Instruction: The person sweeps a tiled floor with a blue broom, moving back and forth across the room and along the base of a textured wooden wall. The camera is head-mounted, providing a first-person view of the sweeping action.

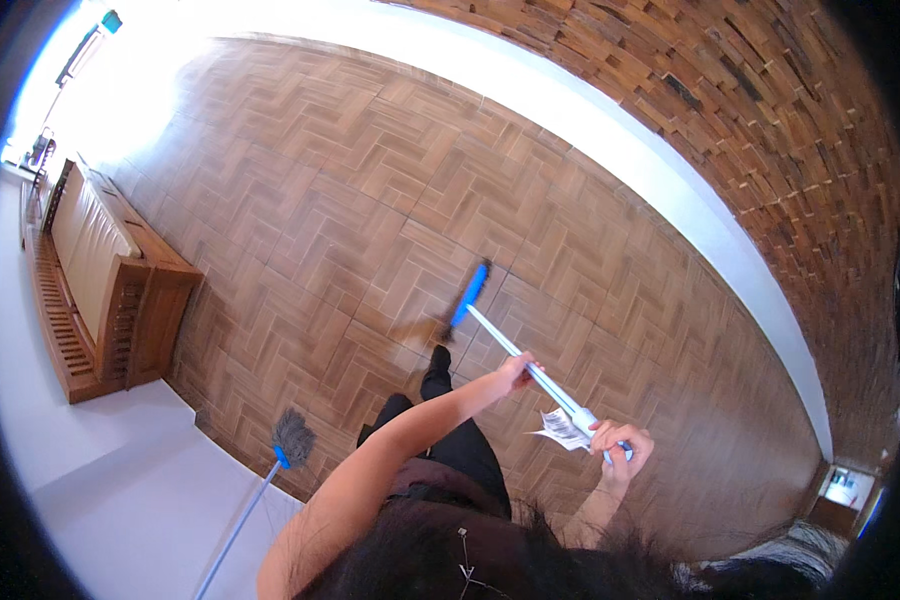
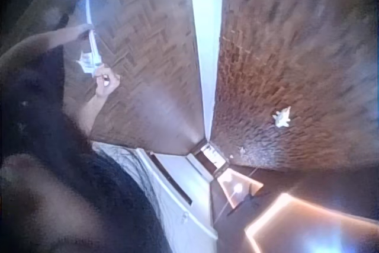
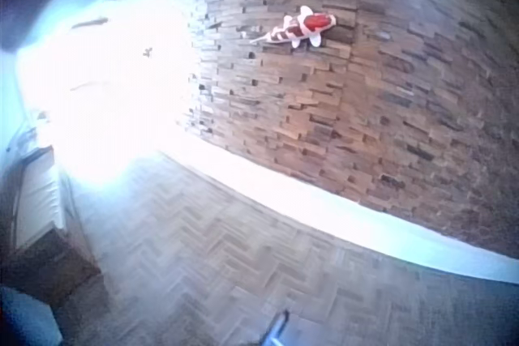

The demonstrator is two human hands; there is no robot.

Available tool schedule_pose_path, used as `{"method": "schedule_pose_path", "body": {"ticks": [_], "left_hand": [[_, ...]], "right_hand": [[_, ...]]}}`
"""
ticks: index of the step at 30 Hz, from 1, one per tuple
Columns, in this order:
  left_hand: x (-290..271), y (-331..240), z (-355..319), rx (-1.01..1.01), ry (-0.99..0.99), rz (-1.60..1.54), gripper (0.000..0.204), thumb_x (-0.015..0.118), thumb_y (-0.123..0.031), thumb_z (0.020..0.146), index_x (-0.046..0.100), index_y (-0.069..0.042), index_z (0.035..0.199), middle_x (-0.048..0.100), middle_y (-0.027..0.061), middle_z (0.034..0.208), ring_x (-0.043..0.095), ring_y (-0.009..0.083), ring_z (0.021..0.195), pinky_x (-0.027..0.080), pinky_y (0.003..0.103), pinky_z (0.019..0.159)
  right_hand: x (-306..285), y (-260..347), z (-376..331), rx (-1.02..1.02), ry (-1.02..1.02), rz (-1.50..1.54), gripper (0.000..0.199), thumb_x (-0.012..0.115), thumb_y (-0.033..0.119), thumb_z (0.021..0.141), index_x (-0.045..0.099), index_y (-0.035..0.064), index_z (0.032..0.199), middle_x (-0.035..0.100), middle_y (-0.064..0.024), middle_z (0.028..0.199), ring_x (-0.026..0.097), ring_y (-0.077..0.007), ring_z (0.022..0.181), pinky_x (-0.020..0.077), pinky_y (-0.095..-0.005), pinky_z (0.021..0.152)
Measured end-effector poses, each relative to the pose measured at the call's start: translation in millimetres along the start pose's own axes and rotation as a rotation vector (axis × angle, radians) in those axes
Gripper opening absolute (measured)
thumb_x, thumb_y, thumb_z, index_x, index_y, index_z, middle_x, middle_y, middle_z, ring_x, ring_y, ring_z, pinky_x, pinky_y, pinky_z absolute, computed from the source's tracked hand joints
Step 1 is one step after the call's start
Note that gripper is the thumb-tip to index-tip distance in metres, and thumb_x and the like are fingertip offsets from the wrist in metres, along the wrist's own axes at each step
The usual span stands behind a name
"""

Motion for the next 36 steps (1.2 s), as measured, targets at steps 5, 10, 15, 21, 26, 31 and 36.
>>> {"method": "schedule_pose_path", "body": {"ticks": [5, 10, 15, 21, 26, 31, 36], "left_hand": [[-148, -76, 53, 0.264, -0.319, -0.114, 0.016, 0.042, -0.017, 0.076, 0.044, -0.002, 0.073, 0.046, 0.0149, 0.06, 0.051, 0.0313, 0.06, 0.043, 0.046, 0.056], [-226, -222, 48, 0.599, -0.655, 0.019, 0.028, 0.039, -0.024, 0.076, 0.045, -0.005, 0.057, 0.044, 0.0088, 0.046, 0.044, 0.0236, 0.04, 0.039, 0.036, 0.041], [-159, -272, 23, 0.408, -0.943, 0.105, 0.029, 0.043, -0.026, 0.074, 0.048, 0.002, 0.076, 0.055, 0.0151, 0.067, 0.056, 0.0229, 0.06, 0.044, 0.035, 0.053], [64, -203, 11, 0.05, 0.02, -0.215, 0.006, 0.042, -0.01, 0.076, 0.04, -0.005, 0.077, 0.049, 0.015, 0.071, 0.054, 0.0304, 0.071, 0.046, 0.043, 0.069], [154, -177, 33, -0.218, 0.218, 0.013, 0.014, 0.042, -0.018, 0.078, 0.045, -0.008, 0.069, 0.055, 0.0058, 0.067, 0.056, 0.0174, 0.067, 0.048, 0.033, 0.061], [123, -180, 123, -0.098, 0.074, 0.084, 0.014, 0.044, -0.02, 0.077, 0.046, -0.008, 0.069, 0.054, 0.0049, 0.065, 0.055, 0.0162, 0.061, 0.047, 0.031, 0.059], [61, -250, 100, 0.083, -0.162, 0.186, 0.019, 0.043, -0.02, 0.077, 0.05, -0.004, 0.069, 0.056, 0.009, 0.061, 0.055, 0.0186, 0.054, 0.045, 0.03, 0.045]], "right_hand": [[17, -150, -14, 0.28, -0.081, 0.222, 0.012, 0.047, 0.009, 0.064, 0.048, -0.0006, 0.056, 0.05, -0.0067, 0.053, 0.049, -0.0152, 0.051, 0.0397, -0.0389, 0.074], [115, -228, 54, 0.486, 0.098, 0.519, 0.018, 0.039, 0.01, 0.069, 0.044, 0.0012, 0.054, 0.046, -0.0072, 0.052, 0.042, -0.015, 0.046, 0.04, -0.0342, 0.068], [93, -208, 117, 0.249, -0.301, 0.421, 0.015, 0.038, 0.012, 0.065, 0.042, 0.0031, 0.054, 0.042, -0.0077, 0.048, 0.045, -0.0195, 0.044, 0.0416, -0.0392, 0.062], [-18, -23, 180, 0.051, -0.54, 0.264, 0.027, 0.035, 0.018, 0.071, 0.028, 0.0083, 0.047, 0.031, -0.002, 0.036, 0.027, -0.0137, 0.028, 0.0261, -0.0278, 0.032], [16, 50, 231, -0.189, 0.046, -0.137, 0.017, 0.038, 0.012, 0.074, 0.04, -0.0004, 0.062, 0.038, -0.007, 0.039, 0.031, -0.0142, 0.03, 0.0308, -0.0287, 0.033], [50, -27, 249, -0.023, -0.265, -0.099, 0.018, 0.036, 0.002, 0.071, 0.042, -0.0041, 0.054, 0.043, -0.01, 0.043, 0.04, -0.0173, 0.035, 0.0358, -0.0292, 0.04], [56, -71, 258, -0.038, -0.216, 0.138, 0.016, 0.034, 0.001, 0.067, 0.037, 0.0007, 0.051, 0.035, -0.008, 0.039, 0.033, -0.0145, 0.033, 0.0262, -0.0264, 0.036]]}}
Point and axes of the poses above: each hand's wrist, its own z-axis towards the middle knuckle, its own x-axis out of the palm, y = z × x, the point moved 4 cm from there along z, towards the middle knuckle
